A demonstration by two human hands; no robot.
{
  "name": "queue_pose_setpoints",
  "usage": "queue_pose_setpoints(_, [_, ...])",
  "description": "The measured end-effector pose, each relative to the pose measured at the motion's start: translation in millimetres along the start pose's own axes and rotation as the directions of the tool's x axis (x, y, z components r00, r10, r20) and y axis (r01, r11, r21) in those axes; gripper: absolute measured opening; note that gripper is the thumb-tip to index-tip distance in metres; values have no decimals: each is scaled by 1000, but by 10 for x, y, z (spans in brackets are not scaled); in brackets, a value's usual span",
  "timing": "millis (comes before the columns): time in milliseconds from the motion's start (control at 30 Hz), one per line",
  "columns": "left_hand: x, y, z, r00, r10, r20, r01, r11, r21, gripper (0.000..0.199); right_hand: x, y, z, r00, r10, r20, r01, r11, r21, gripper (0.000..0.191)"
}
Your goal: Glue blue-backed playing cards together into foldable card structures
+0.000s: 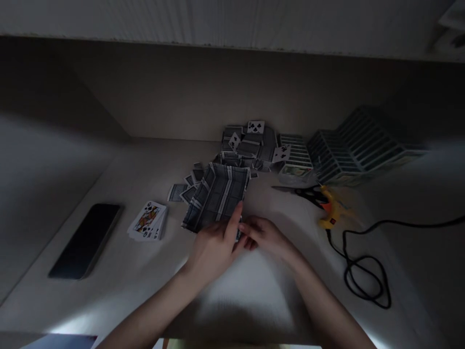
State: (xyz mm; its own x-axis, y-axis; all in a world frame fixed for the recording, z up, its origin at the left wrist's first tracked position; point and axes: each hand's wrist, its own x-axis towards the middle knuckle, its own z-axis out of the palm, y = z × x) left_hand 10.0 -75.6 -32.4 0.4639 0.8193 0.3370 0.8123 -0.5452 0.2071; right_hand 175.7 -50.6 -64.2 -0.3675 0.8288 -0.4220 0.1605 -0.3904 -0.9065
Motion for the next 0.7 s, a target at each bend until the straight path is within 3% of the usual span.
queue_pose_setpoints(167, [39,-61,52,969,237,-66,-239,971,-21,59,-51,4,-138,998,-61,-15,59,995,-79,44])
queue_pose_setpoints(300, [121,-208,152,879,445,-172,-467,875,-126,60,-110,26,-145,987,-143,-77,131,981,-140,36])
queue_pose_setpoints(367, [158,-305,205,846,503,-174,-531,821,-208,55,-136,41,-107,969,-208,-137,182,966,-183,31])
queue_pose_setpoints(533, [182,-474,240,835,528,-156,-550,785,-284,55,-190,36,28,849,-454,-270,358,870,-340,18])
queue_pose_setpoints(633, [130,-476,178,815,523,-250,-575,784,-234,62,-209,20,86,765,-595,-246,470,778,-418,16])
queue_pose_setpoints(700, [51,-445,130,837,457,-302,-526,825,-209,61,-218,20,102,723,-661,-201,532,718,-448,13])
